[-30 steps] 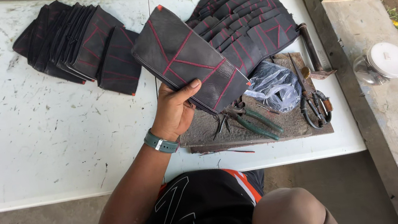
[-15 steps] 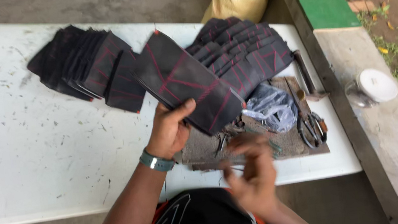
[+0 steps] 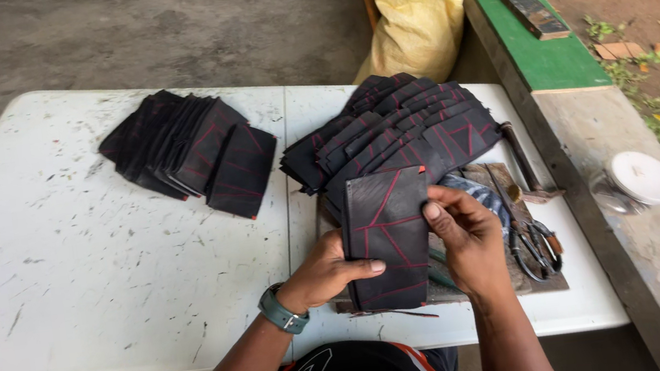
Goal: The person uses pliers and scissors to trim excess threads and edges from small black fabric pouches with red stitching. They repeatedly pick up pouches from a stack, trim them, and place them back on the table.
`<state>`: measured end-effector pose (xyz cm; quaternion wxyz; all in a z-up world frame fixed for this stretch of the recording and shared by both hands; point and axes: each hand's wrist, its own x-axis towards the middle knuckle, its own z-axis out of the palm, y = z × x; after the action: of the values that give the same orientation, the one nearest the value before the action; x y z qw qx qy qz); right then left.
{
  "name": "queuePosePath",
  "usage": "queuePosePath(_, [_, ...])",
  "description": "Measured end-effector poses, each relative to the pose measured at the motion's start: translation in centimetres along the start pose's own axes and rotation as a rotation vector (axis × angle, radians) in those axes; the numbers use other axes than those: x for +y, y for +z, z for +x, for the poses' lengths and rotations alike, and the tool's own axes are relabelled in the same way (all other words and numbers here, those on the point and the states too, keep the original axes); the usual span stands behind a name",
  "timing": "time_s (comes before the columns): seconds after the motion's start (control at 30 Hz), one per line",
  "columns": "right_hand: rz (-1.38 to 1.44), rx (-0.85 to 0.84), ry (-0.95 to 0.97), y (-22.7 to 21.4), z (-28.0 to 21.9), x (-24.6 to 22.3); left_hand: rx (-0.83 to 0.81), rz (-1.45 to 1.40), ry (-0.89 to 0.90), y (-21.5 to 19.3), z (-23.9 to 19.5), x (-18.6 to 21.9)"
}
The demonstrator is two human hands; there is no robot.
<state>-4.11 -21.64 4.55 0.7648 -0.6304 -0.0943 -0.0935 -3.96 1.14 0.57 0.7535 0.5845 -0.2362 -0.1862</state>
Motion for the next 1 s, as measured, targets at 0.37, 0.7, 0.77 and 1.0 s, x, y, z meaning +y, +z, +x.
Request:
queuePosePath(0.37, [0.232, -0.146, -0.003, -0.1, -0.4, 0.2, -0.053, 0.167, -0.041, -1.4, -0.1, -1.5])
queuePosePath(0.7, [-0.021, -0.145, -0.145, 0.3, -0.8, 0.0, 0.091, 0.446, 0.018, -1.4, -0.3, -1.1])
queuePosePath(0.77, [-0.012, -0.119, -0.138, 0.6, -0.5, 0.0, 0.120, 0.318, 0.121, -0.7, -0.5, -0.6])
queuePosePath(1.0, [-0.105, -0.164, 0.372, -1.0, -0.2, 2.7, 0.486, -0.546, 0.240, -1.3, 1.4, 0.0])
